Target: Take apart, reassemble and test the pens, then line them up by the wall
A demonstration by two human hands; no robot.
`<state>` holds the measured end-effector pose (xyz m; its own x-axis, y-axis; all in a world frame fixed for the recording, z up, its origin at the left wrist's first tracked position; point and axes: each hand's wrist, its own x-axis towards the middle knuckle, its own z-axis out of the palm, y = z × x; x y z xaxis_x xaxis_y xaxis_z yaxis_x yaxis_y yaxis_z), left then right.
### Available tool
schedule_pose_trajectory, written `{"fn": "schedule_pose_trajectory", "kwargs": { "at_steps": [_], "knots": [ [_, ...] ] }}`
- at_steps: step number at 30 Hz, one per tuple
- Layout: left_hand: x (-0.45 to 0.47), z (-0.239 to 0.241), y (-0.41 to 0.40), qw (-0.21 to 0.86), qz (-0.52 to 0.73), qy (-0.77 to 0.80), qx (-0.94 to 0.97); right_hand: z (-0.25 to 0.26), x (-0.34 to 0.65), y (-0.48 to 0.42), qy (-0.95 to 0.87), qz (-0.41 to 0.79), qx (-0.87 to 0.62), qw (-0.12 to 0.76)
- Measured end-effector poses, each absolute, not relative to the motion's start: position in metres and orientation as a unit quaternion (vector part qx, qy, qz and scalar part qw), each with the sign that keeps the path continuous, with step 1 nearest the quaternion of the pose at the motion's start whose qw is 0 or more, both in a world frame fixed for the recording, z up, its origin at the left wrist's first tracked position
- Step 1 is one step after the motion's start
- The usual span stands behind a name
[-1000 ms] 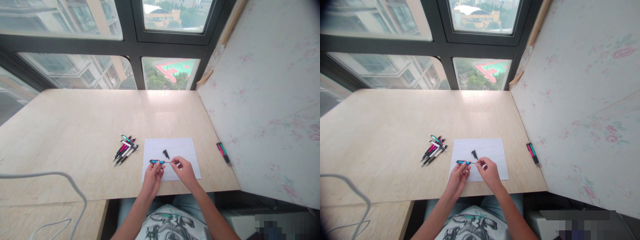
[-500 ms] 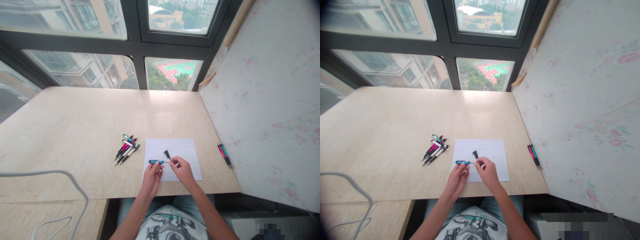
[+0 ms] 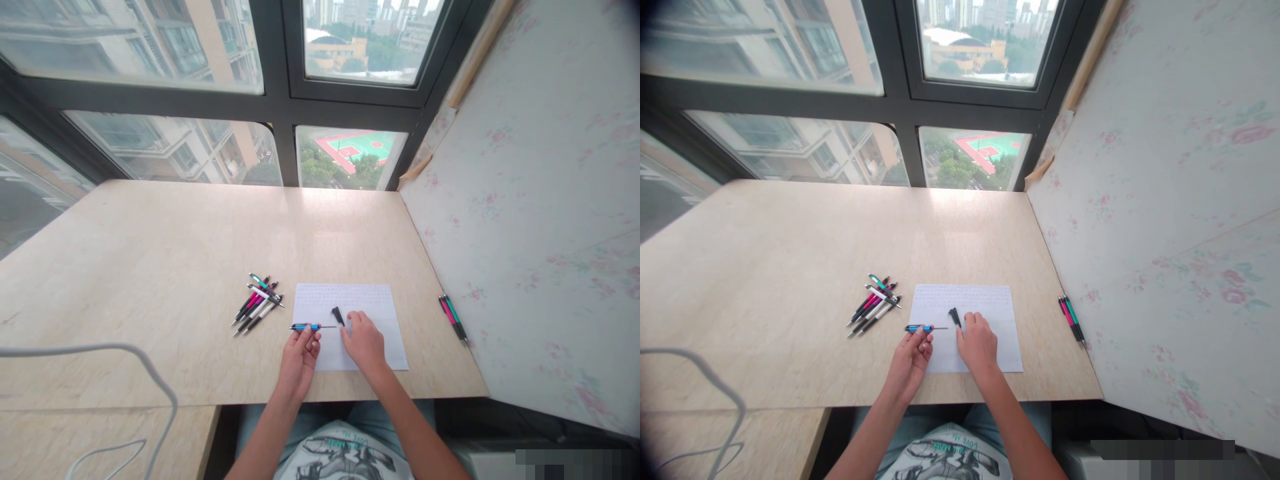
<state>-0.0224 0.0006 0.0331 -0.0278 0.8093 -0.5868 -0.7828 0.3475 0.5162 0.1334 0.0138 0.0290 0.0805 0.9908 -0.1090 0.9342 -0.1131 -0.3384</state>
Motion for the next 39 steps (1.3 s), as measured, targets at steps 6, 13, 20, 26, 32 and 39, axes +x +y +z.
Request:
{"fn": "schedule_pose_trajectory", "kwargs": {
  "at_steps": [6, 13, 20, 26, 32, 39],
  "knots": [
    [-0.023, 0.034, 0.0, 0.692, 0.568, 0.446, 0.02, 0.029, 0.131, 0.018, -0.638, 0.142, -0.752, 0.08],
    [-0.021, 0.034, 0.003, 0.686, 0.565, 0.459, 0.028, 0.027, 0.166, 0.014, -0.583, 0.259, -0.726, 0.258],
    [-0.014, 0.032, 0.005, 0.687, 0.557, 0.466, 0.039, 0.039, 0.194, -0.005, -0.533, 0.346, -0.673, 0.379],
    [-0.012, 0.028, 0.004, 0.688, 0.551, 0.469, 0.055, 0.049, 0.199, -0.011, -0.555, 0.382, -0.626, 0.392],
    [-0.003, 0.031, -0.001, 0.692, 0.54, 0.475, 0.058, 0.053, 0.193, -0.011, -0.569, 0.377, -0.616, 0.393],
    [0.006, 0.034, -0.005, 0.692, 0.544, 0.472, 0.049, 0.056, 0.189, -0.011, -0.569, 0.365, -0.625, 0.39]
  ]
}}
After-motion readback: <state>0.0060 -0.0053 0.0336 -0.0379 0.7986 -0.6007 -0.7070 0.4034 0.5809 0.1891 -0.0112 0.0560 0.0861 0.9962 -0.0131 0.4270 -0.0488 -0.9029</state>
